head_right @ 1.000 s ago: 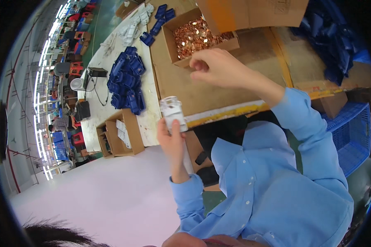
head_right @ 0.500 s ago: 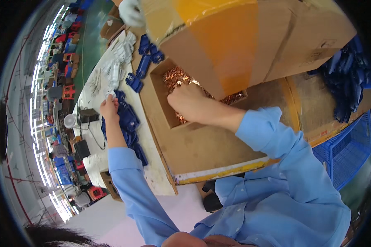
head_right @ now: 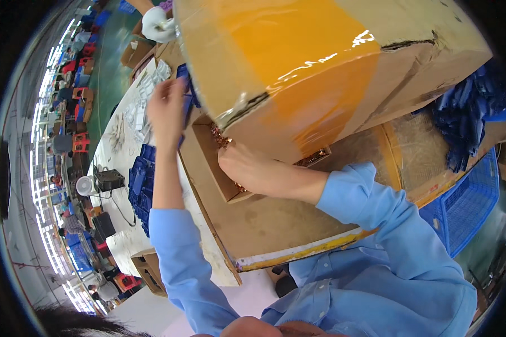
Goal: The person is manually assembling copper contacts into white plastic housings at a factory workstation.
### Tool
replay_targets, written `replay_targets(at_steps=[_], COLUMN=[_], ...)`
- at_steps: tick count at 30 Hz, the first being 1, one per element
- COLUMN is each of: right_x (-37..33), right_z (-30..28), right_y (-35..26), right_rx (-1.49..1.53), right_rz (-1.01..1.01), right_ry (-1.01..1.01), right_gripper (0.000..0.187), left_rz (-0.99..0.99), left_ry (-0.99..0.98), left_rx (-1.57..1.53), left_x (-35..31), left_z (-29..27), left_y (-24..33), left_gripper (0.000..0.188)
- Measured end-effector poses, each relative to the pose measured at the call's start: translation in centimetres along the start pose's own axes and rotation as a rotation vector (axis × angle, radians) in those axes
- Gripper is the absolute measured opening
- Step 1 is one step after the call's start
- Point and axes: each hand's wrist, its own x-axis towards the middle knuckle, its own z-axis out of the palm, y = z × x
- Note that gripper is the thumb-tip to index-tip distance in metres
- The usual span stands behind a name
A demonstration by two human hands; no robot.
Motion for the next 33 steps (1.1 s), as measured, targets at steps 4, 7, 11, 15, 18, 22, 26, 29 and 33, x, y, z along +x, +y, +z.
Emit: replay_targets(at_steps=[4,7,11,15,18,22,26,29,33], right_x=[0.4,0.3,0.2,0.4,0.8,-2.0,-6.5,-9.8,-14.4], right_z=[-0.6,-0.4,-0.9,-0.5,-1.3,-4.6,-5.9,-7.2,-9.0], right_y=[-0.5,-0.4,-0.1,-0.3,-0.8,-3.7,-6.8,-9.0,-11.5], right_rx=[0.019,0.084,0.11,0.06,0.176,0.543,0.761,0.842,0.999], right_rz=[0.083,0.068,0.081,0.072,0.069,0.039,0.089,0.149,0.124], right_ry=[-0.129,-0.102,-0.108,-0.044,0.049,0.061,-0.116,-0.172,-0.229], right_gripper=[0.015,0.015,0.01,0.019,0.02,0.021,0.024,0.025,0.014], left_rz=[-0.119,-0.194,-0.239,-0.102,-0.169,-0.17,-0.247,-0.275,-0.422], left_ry=[-0.264,-0.234,-0.185,0.042,0.196,0.462,0.533,0.473,0.232], left_rx=[0.018,-0.227,-0.168,-0.116,-0.179,-0.225,-0.558,-0.788,-1.012], left_x=[0.4,1.6,1.1,-0.9,-5.8,-14.2,-21.5,-25.3,-31.8], left_z=[4.5,6.9,4.8,-2.1,-10.3,-19.0,-24.0,-22.8,-15.0], left_y=[4.8,4.5,6.2,5.4,7.9,11.3,13.2,14.9,13.5], left_gripper=[0.053,0.045,0.031,0.031,0.024,0.018,0.015,0.017,0.022])
